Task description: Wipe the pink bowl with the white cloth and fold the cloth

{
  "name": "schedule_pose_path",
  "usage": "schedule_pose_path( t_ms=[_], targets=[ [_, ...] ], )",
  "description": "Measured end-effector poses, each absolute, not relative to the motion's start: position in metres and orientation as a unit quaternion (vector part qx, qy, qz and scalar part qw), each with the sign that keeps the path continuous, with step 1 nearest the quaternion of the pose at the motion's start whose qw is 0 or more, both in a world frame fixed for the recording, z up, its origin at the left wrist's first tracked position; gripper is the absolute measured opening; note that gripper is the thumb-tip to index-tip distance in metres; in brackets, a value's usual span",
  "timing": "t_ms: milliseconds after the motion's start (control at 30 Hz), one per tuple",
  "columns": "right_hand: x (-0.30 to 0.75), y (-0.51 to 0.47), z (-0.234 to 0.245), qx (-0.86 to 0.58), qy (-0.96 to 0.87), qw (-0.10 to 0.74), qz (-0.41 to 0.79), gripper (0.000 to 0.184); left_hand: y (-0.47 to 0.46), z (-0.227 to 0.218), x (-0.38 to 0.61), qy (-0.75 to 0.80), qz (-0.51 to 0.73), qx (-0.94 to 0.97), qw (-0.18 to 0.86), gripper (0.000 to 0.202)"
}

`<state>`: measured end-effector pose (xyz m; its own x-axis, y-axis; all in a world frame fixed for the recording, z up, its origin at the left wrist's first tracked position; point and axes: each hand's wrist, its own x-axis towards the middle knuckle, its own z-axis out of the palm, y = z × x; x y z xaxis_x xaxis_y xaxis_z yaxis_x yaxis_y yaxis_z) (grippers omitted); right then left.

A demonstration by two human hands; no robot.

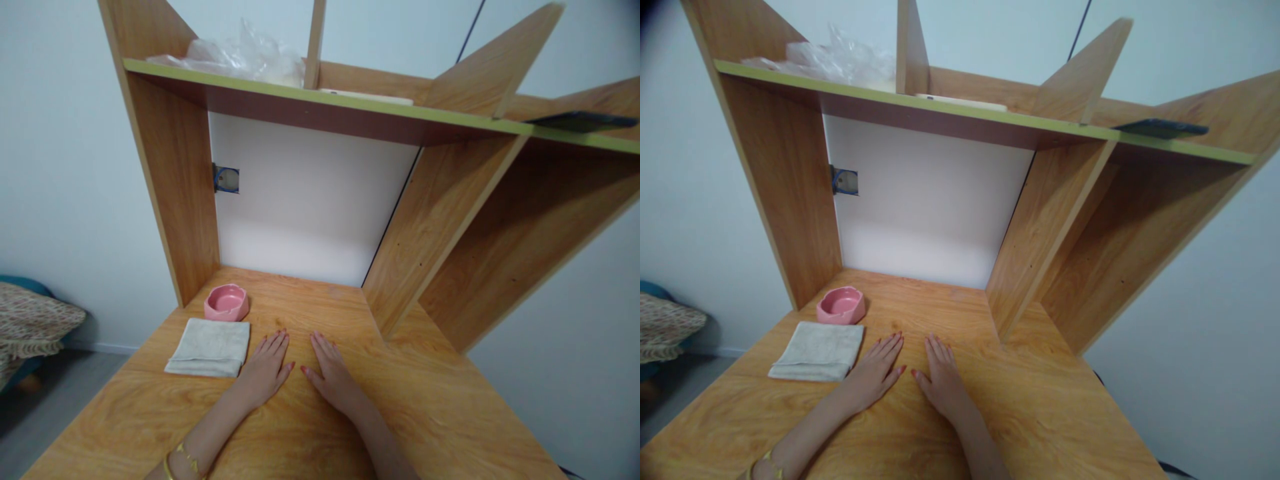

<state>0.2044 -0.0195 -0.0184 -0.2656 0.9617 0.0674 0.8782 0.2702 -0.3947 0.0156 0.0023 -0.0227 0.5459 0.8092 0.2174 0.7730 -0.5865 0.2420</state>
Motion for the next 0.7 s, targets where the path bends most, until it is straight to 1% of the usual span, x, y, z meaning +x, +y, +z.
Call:
schedule_pose_path(
  t_ms=[200,433,700],
  targets=[
    [0.2049,-0.0193,-0.021,-0.584,-0.784,0.156,0.142,0.064,0.0028,-0.0253,0.0147,0.449,0.169,0.876,0.055,0.049],
    [0.2043,-0.0195,-0.0186,-0.587,-0.784,0.143,0.14,0.061,0.0025,-0.0231,0.0154,0.451,0.151,0.878,0.059,0.051],
    [0.2034,-0.0204,-0.0158,-0.588,-0.783,0.141,0.148,0.062,0.0033,-0.0264,0.0145,0.446,0.173,0.877,0.05,0.049]
  ],
)
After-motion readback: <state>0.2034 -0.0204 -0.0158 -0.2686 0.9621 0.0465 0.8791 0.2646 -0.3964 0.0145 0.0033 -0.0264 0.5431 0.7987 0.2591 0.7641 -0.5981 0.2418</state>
